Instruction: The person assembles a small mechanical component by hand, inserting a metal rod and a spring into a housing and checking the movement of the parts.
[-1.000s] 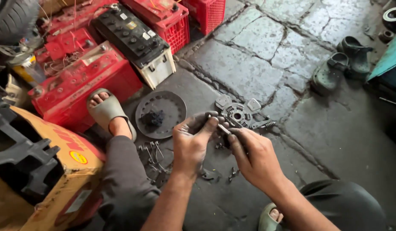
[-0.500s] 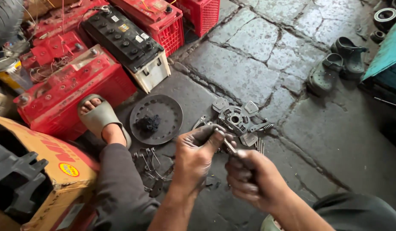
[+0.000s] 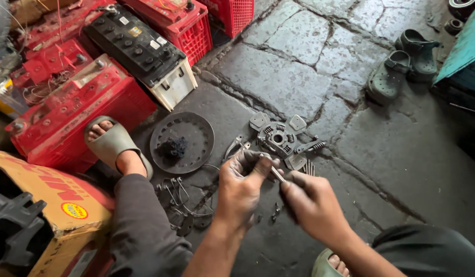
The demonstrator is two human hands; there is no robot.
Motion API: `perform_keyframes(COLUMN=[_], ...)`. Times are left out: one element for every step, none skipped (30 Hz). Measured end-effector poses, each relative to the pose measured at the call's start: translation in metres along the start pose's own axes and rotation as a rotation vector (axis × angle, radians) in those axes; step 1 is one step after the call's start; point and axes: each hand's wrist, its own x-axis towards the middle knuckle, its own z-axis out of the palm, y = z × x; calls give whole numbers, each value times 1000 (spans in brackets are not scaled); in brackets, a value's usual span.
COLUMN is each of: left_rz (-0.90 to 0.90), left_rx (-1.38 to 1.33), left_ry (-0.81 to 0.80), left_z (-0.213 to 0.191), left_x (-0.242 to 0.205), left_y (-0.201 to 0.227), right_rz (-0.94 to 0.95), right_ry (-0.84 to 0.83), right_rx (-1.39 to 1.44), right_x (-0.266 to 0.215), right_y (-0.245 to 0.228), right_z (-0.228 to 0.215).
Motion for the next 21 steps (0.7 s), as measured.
perform_keyframes(left_rz=[2,-4,-10,-10,-11,-11,1,14,28,43,57,67,102,124,146,126,105,95,99,104,109], left_rx=[0,-2,-4,-32,-60,-88,-91,-97,-103,-70,-38,-3,8,18,27,-3,-33,-60,-57,-57,-57], left_ry=[-12,-18,-24,-18,-13,-6,-11,-13,-16,2,19,42,24,13,2,-24,-49,-87,-94,-99,-103], left_z=[-3,-8,-11,-14,-16,-19,-21,-22,-23,-24,-24,-25,-26,-28,-30,-32,-34,-34,-33,-32,-30], left_x=[4,6,10,14,19,23,28,32,34,34,33,31,33,34,31,28,24,23,21,19,17], left_y=[-2,-5,-9,-13,-17,-20,-23,-25,-26,-27,-26,-26,-24,-24,-25,-25,-24,-21,-19,-18,-17], right_rz=[9,5,-15,-40,-65,-93,-127,-158,-190,-223,-257,-288,-323,-298,-261,-230,-165,-109,-54,4,61], right_ry=[9,3,7,-3,-13,-23,-25,-19,-9,-3,4,15,25,31,32,38,4,-28,-61,-95,-135], right_rx=[9,-3,-27,-47,-68,-100,-137,-186,-234,-282,-328,-369,-418,-382,-321,-267,-156,-21,99,215,327], right_x=[3,5,9,16,22,29,33,35,33,32,32,29,28,25,23,22,21,22,23,23,23], right_y=[4,9,13,14,14,14,11,8,5,1,-2,-2,-1,4,10,15,19,20,20,19,17], right_z=[1,3,2,2,2,4,4,4,4,6,9,13,16,19,20,21,21,20,18,15,13])
